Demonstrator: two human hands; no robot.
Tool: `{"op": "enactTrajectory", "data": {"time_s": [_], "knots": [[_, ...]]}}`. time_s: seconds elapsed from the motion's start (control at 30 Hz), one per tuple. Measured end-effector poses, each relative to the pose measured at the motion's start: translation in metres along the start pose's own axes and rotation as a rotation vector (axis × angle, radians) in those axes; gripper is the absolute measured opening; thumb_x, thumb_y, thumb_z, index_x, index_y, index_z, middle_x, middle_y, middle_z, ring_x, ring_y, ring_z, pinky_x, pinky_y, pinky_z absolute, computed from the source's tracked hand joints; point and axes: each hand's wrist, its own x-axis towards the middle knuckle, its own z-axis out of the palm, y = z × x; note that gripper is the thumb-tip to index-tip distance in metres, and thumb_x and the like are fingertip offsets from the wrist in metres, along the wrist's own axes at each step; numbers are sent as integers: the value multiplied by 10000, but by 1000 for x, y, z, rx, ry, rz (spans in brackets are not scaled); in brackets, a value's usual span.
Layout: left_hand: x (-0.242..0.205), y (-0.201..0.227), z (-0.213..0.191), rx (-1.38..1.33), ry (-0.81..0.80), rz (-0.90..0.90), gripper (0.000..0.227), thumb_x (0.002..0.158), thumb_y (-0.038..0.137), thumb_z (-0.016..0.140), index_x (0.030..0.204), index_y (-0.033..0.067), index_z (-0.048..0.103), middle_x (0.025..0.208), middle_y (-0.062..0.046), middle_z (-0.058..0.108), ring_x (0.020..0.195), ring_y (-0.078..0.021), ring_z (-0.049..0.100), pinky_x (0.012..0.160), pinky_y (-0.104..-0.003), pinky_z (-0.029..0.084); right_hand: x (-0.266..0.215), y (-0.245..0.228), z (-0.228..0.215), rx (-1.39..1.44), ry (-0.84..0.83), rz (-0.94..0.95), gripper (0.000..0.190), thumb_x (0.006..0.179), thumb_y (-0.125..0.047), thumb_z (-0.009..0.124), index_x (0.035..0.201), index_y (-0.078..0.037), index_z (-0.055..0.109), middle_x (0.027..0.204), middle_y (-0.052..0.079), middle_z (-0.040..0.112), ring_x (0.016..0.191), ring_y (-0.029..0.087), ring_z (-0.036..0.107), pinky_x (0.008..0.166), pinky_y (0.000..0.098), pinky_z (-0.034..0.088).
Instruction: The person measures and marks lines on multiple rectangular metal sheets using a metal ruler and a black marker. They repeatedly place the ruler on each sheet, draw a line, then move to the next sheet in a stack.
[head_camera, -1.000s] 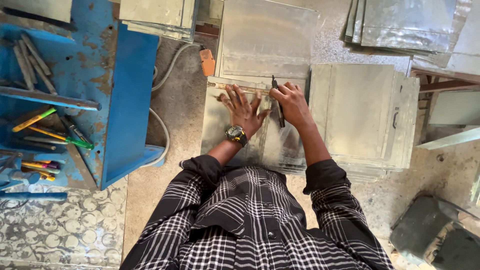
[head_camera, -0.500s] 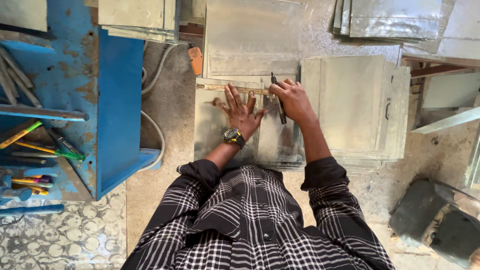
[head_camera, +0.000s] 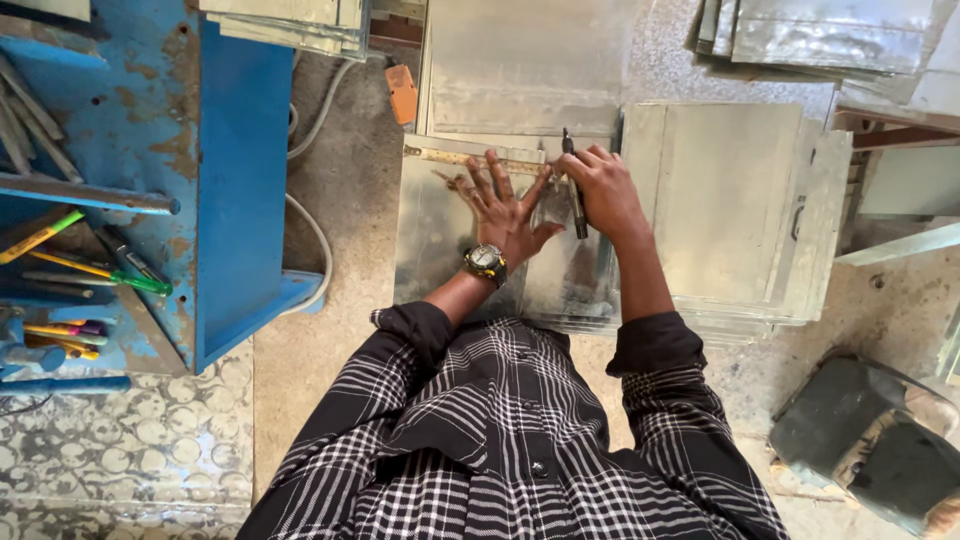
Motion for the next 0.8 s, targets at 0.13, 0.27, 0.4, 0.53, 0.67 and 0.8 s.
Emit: {"op": "enactTrajectory", "data": {"time_s": [0.13, 0.27, 0.4, 0.53, 0.67, 0.8], "knots": [[0, 2, -4, 9, 31, -5, 1080, 740, 963, 502, 1594, 466, 68, 1593, -419, -61, 1417, -716, -48, 1088, -883, 145, 2, -3, -2, 17, -17, 21, 310, 850, 25, 613, 1119, -105, 693, 1072, 67, 718, 1044, 303, 630, 878, 432, 485], [1, 5, -8, 27, -6, -16, 1071, 758, 940, 501, 1614, 453, 79, 1607, -426, -23, 1430, -724, -18, 1083, -867, 178, 7, -7, -9, 52, -15, 8, 338, 831, 32, 621, 1132, -107, 692, 1079, 73, 716, 1045, 309, 634, 888, 435, 491], [1, 6, -11, 32, -22, -21, 1077, 759, 921, 511, 1621, 440, 83, 1622, -417, 1, 1447, -718, -1, 1102, -862, 171, 12, -8, -12, 167, -31, 20, 310, 805, -59, 709, 1113, -94, 692, 990, 110, 707, 962, 336, 633, 859, 438, 517], [0, 5, -12, 21, -2, -9, 1081, 772, 904, 540, 1631, 418, 98, 1613, -419, 0, 1441, -722, 3, 1091, -881, 139, 15, 3, 3, 446, 17, 82, 209, 972, -226, 720, 1097, -71, 657, 1026, 116, 744, 951, 273, 685, 860, 395, 544], [0, 6, -7, -29, 61, -7, 1086, 757, 903, 571, 1624, 423, 128, 1611, -411, -8, 1435, -724, -6, 1072, -894, 136, 16, 21, 21, 720, 114, 171, 399, 1108, -425, 551, 1238, -48, 572, 1039, 98, 781, 969, 174, 703, 919, 355, 534], [1, 5, 0, -47, 84, -11, 1114, 724, 901, 616, 1616, 441, 132, 1610, -400, -32, 1435, -719, -25, 1058, -911, 137, 16, 29, 26, 714, 132, 160, 506, 1140, -542, 493, 1278, -57, 537, 1024, 102, 801, 1013, 195, 746, 969, 375, 543]]}}
